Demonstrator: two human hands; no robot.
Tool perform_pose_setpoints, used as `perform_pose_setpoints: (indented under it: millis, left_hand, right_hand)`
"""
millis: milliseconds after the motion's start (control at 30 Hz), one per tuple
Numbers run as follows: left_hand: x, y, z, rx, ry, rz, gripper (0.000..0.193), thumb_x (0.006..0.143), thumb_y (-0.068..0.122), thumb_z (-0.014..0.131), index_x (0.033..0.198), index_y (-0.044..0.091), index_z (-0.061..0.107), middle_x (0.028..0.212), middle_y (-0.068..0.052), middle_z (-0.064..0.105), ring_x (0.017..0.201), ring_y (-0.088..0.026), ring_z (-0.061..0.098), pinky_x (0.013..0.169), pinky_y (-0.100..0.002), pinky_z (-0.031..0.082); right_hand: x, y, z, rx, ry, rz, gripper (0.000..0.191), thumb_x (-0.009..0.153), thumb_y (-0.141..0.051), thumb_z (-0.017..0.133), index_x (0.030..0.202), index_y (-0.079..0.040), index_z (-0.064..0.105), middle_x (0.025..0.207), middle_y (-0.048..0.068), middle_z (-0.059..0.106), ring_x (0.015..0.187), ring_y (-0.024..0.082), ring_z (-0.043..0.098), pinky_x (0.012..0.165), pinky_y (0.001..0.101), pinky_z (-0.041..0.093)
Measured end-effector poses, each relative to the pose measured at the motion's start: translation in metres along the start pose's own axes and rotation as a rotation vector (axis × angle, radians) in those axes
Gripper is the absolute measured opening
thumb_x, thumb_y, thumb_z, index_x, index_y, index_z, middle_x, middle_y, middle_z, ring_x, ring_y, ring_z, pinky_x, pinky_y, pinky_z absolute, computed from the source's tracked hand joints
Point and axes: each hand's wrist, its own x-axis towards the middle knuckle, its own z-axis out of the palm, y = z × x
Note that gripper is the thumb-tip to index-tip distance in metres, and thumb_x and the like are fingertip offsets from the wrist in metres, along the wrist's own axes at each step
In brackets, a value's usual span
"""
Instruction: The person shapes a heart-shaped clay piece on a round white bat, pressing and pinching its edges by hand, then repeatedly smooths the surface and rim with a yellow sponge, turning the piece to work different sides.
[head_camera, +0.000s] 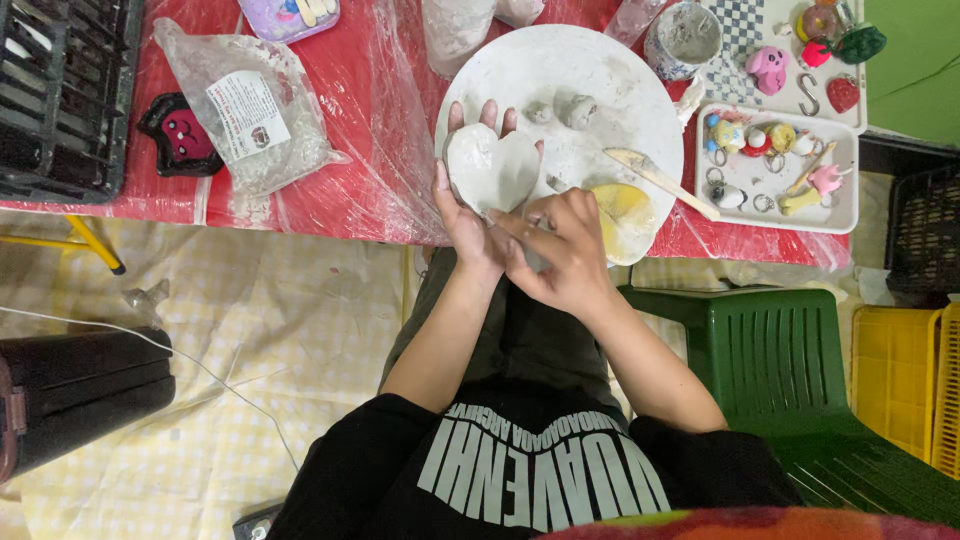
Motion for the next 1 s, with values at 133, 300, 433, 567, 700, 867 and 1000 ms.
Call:
perform_pose_setpoints:
  millis: [133,300,433,567,700,867,1000]
  left_hand:
    - [0.0,0.0,-0.001,-0.001,-0.043,0.016,0.062,0.11,0.048,0.035,0.167,0.025,0.027,0.17,-0.01,0.03,0.157,-0.032,0.031,0.128,-0.063,0.028]
    - [0.0,0.0,-0.002,0.0,-0.034,0.01,0.063,0.109,0.049,0.036,0.167,0.026,0.026,0.171,-0.01,0.028,0.157,-0.032,0.03,0.127,-0.063,0.028]
    - [-0.001,0.0,-0.003,0.063,-0.028,0.015,0.065,0.109,0.051,0.037,0.167,0.026,0.025,0.172,-0.01,0.028,0.158,-0.033,0.03,0.128,-0.064,0.028]
    - [0.001,0.001,-0.005,-0.038,-0.045,-0.012,0.065,0.108,0.052,0.038,0.167,0.028,0.025,0.172,-0.008,0.029,0.158,-0.031,0.03,0.128,-0.063,0.026]
    - [0.0,0.001,-0.008,-0.016,-0.06,-0.029,0.065,0.108,0.053,0.04,0.167,0.029,0.025,0.172,-0.007,0.03,0.158,-0.03,0.031,0.129,-0.062,0.026]
    - [0.001,-0.001,-0.008,0.014,-0.068,-0.049,0.065,0.11,0.053,0.038,0.168,0.027,0.025,0.171,-0.009,0.031,0.157,-0.031,0.033,0.129,-0.062,0.027]
    - [0.001,-0.002,-0.005,0.008,-0.05,-0.092,0.063,0.111,0.05,0.036,0.168,0.026,0.025,0.171,-0.01,0.031,0.156,-0.03,0.034,0.129,-0.061,0.029]
  right_hand:
    - [-0.001,0.0,0.0,-0.061,-0.028,-0.056,0.038,0.082,-0.017,0.079,0.119,-0.016,0.079,0.097,0.001,0.059,0.093,0.024,0.05,0.086,0.0389,0.038]
    - [-0.005,0.002,0.004,-0.091,-0.065,-0.062,0.039,0.083,-0.019,0.08,0.122,-0.015,0.079,0.095,0.002,0.058,0.091,0.024,0.05,0.085,0.0392,0.037]
    - [-0.008,0.008,0.0,0.164,0.072,0.104,0.037,0.085,-0.009,0.074,0.121,-0.007,0.075,0.102,0.007,0.062,0.096,0.024,0.054,0.089,0.0387,0.042]
    - [-0.012,0.021,-0.035,0.114,0.217,0.424,0.026,0.096,-0.005,0.076,0.12,-0.011,0.073,0.118,0.005,0.069,0.104,0.019,0.061,0.087,0.0318,0.048]
    - [-0.02,0.038,-0.075,-0.123,-0.117,0.362,0.069,0.073,-0.019,0.09,0.136,-0.006,0.065,0.137,0.015,0.058,0.127,0.033,0.048,0.103,0.046,0.041]
    - [-0.034,0.036,-0.066,-0.185,-0.208,0.362,0.078,0.066,-0.026,0.093,0.136,-0.007,0.065,0.123,0.012,0.06,0.12,0.032,0.051,0.101,0.0491,0.034]
    - [-0.036,0.034,-0.052,-0.255,-0.17,0.352,0.054,0.08,-0.015,0.087,0.13,-0.009,0.07,0.12,0.009,0.062,0.118,0.028,0.056,0.103,0.045,0.034]
